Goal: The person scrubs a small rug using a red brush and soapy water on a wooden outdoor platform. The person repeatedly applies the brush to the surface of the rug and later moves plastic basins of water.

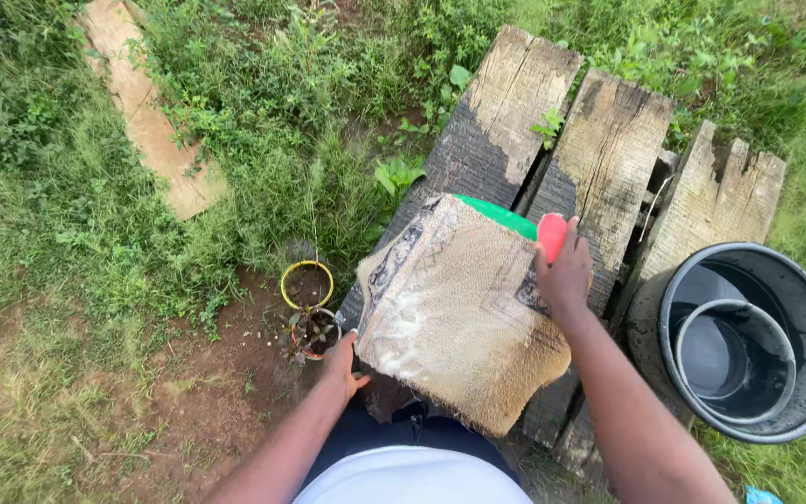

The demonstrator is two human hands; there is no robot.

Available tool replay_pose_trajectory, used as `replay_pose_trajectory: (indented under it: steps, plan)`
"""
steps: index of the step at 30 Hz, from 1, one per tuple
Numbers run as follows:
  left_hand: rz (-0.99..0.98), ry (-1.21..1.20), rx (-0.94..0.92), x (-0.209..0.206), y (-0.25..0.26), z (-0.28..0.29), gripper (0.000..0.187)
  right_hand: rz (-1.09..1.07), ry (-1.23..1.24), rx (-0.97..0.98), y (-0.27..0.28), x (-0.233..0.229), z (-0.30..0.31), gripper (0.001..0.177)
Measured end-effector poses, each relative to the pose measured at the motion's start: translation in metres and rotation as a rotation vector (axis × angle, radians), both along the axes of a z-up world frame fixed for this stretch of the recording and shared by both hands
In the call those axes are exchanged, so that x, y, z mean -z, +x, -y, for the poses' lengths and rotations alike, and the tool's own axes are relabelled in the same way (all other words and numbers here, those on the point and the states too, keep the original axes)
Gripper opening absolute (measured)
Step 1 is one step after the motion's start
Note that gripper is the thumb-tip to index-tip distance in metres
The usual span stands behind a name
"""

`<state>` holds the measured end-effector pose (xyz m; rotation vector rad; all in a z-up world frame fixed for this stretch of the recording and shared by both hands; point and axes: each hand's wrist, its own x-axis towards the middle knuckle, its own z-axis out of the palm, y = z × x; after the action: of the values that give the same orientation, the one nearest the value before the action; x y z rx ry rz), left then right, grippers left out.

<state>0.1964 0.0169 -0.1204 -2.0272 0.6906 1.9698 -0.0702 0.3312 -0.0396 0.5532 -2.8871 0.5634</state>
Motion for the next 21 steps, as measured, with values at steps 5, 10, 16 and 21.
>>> replay_pose_trajectory:
  steps: [5, 10, 16, 21]
  plan:
    - [-0.479, 0.256, -0.165, 0.075, -0.003, -0.019, 0.051, 0.0, 0.211, -0.064, -0.013, 0.005, -0.023, 0.086]
    - [-0.523, 0.119, -0.278, 0.051, -0.002, -0.027, 0.051, -0.017, 0.232, -0.004, -0.019, 0.013, -0.022, 0.086]
    - [-0.526, 0.051, -0.179, -0.013, -0.016, -0.019, 0.042, -0.055, 0.039, -0.078, -0.041, -0.003, -0.028, 0.077]
    - [-0.672, -0.029, 0.016, -0.025, -0.035, -0.021, 0.038, 0.075, 0.05, -0.061, -0.071, -0.039, -0.027, 0.075]
